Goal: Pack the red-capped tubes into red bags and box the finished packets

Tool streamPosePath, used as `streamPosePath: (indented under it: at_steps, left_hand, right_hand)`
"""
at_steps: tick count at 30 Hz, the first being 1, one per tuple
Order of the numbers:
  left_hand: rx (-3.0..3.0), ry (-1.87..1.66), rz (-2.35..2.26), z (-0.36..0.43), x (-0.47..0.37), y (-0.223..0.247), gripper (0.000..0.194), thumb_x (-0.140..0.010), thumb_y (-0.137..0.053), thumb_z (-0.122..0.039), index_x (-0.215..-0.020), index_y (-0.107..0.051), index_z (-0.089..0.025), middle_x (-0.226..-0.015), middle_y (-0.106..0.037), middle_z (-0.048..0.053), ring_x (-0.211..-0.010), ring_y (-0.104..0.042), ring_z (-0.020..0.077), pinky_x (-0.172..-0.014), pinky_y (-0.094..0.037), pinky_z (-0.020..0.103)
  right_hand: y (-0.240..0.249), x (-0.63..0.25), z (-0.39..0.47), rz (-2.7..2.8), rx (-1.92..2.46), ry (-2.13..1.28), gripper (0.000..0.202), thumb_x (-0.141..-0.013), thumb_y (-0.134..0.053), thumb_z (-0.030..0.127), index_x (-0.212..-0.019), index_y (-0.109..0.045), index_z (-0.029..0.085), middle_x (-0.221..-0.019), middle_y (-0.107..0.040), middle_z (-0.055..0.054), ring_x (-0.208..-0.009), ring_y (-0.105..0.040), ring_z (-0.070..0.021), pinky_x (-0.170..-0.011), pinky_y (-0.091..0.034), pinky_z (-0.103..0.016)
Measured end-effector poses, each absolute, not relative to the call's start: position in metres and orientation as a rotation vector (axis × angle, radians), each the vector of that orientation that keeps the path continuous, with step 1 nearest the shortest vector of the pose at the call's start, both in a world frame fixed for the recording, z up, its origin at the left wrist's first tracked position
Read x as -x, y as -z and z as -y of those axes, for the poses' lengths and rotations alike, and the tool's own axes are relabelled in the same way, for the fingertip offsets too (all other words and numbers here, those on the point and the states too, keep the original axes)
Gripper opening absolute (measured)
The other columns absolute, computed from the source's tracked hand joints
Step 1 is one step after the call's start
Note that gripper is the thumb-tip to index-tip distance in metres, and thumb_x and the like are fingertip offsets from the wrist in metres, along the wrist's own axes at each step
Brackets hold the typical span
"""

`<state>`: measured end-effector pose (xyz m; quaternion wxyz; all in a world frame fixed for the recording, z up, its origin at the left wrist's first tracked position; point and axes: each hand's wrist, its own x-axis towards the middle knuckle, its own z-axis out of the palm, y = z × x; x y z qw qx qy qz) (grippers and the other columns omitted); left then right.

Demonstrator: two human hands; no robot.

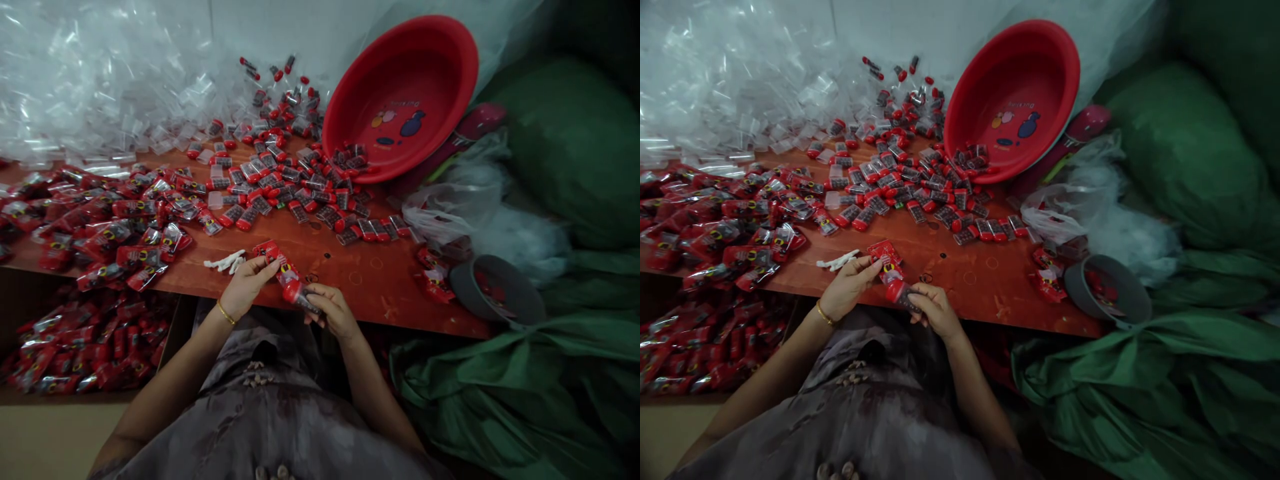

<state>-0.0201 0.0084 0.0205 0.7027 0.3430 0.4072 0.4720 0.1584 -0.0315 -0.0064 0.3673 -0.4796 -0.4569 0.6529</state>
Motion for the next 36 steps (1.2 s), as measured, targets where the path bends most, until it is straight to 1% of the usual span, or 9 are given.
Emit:
streamPosePath:
  at_steps: [5, 9, 11, 17, 21, 24, 29, 34, 36]
  left_hand:
    - [-0.77, -1.074, -0.882, -0.006, 0.019, -0.02, 0.033, -0.061, -0.078, -0.039, -0.078, -0.07, -0.013, -0.075, -0.068, 0.003, -0.069, -0.059, 0.0119, -0.068, -0.047, 0.024]
    - [-0.668, -1.101, -0.923, -0.004, 0.012, -0.018, 0.035, -0.048, -0.085, -0.031, -0.072, -0.066, -0.013, -0.067, -0.067, -0.001, -0.06, -0.058, 0.0092, -0.064, -0.047, 0.022]
    - [-0.624, -1.105, -0.945, -0.001, 0.006, -0.015, 0.036, -0.046, -0.086, -0.029, -0.07, -0.066, -0.014, -0.065, -0.067, -0.001, -0.058, -0.058, 0.0087, -0.064, -0.048, 0.022]
    - [-0.489, -1.184, -0.951, 0.009, -0.008, -0.004, 0.044, -0.043, -0.087, -0.027, -0.08, -0.068, -0.015, -0.076, -0.071, 0.001, -0.068, -0.062, 0.0093, -0.071, -0.048, 0.021]
    - [-0.502, -1.158, -0.923, 0.005, -0.006, -0.005, 0.035, -0.052, -0.083, -0.038, -0.07, -0.066, -0.013, -0.059, -0.062, -0.003, -0.052, -0.052, 0.0042, -0.053, -0.041, 0.016]
    - [-0.502, -1.151, -0.968, 0.002, -0.008, -0.004, 0.037, -0.049, -0.083, -0.039, -0.065, -0.063, -0.012, -0.05, -0.055, -0.006, -0.042, -0.043, 0.0023, -0.045, -0.035, 0.016]
    - [-0.428, -1.282, -1.076, 0.006, -0.017, 0.002, 0.042, -0.04, -0.086, -0.035, -0.065, -0.061, -0.013, -0.058, -0.063, -0.003, -0.053, -0.054, 0.0057, -0.057, -0.042, 0.018]
    - [-0.592, -1.222, -0.975, 0.0, -0.011, 0.0, 0.033, -0.058, -0.078, -0.043, -0.07, -0.067, -0.013, -0.063, -0.064, -0.001, -0.055, -0.053, 0.0068, -0.058, -0.042, 0.02]
    - [-0.643, -1.192, -0.943, -0.003, -0.011, 0.001, 0.033, -0.059, -0.078, -0.042, -0.073, -0.07, -0.013, -0.068, -0.067, 0.0, -0.061, -0.056, 0.0088, -0.064, -0.044, 0.021]
  right_hand:
    - [0.008, -0.154, 0.029, 1.096, 1.197, -1.659, 0.03, -0.069, -0.057, 0.047, -0.068, -0.055, 0.017, -0.038, -0.045, 0.007, -0.03, -0.04, -0.0067, -0.029, -0.018, -0.017]
    - [0.01, -0.15, 0.031, 1.195, 1.21, -1.498, 0.028, -0.075, -0.055, 0.046, -0.07, -0.055, 0.018, -0.043, -0.047, 0.006, -0.033, -0.038, -0.0057, -0.033, -0.023, -0.017]
    - [0.01, -0.148, 0.031, 1.259, 1.232, -1.386, 0.029, -0.079, -0.053, 0.046, -0.071, -0.055, 0.018, -0.047, -0.048, 0.006, -0.037, -0.037, -0.0055, -0.035, -0.026, -0.018]
    - [0.018, -0.136, 0.031, 1.169, 1.276, -1.171, 0.027, -0.086, -0.048, 0.045, -0.078, -0.053, 0.02, -0.051, -0.042, 0.008, -0.039, -0.037, -0.0059, -0.04, -0.034, -0.018]
    - [0.022, -0.132, 0.033, 1.231, 1.23, -1.157, 0.026, -0.087, -0.047, 0.044, -0.084, -0.054, 0.02, -0.056, -0.045, 0.007, -0.041, -0.039, -0.0061, -0.041, -0.035, -0.019]
    - [0.022, -0.13, 0.032, 1.287, 1.248, -1.096, 0.025, -0.089, -0.045, 0.043, -0.086, -0.054, 0.02, -0.059, -0.046, 0.006, -0.043, -0.041, -0.0066, -0.043, -0.037, -0.019]
    - [0.024, -0.124, 0.031, 1.267, 1.342, -0.926, 0.025, -0.09, -0.043, 0.042, -0.088, -0.054, 0.02, -0.066, -0.049, 0.003, -0.048, -0.044, -0.0083, -0.046, -0.041, -0.021]
    - [0.023, -0.123, 0.031, 1.335, 1.305, -0.97, 0.025, -0.089, -0.043, 0.042, -0.091, -0.055, 0.02, -0.065, -0.051, 0.002, -0.053, -0.048, -0.0106, -0.047, -0.04, -0.022]
    - [0.021, -0.121, 0.027, 1.334, 1.316, -0.941, 0.025, -0.089, -0.044, 0.043, -0.091, -0.055, 0.02, -0.067, -0.053, 0.002, -0.055, -0.048, -0.0109, -0.048, -0.04, -0.022]
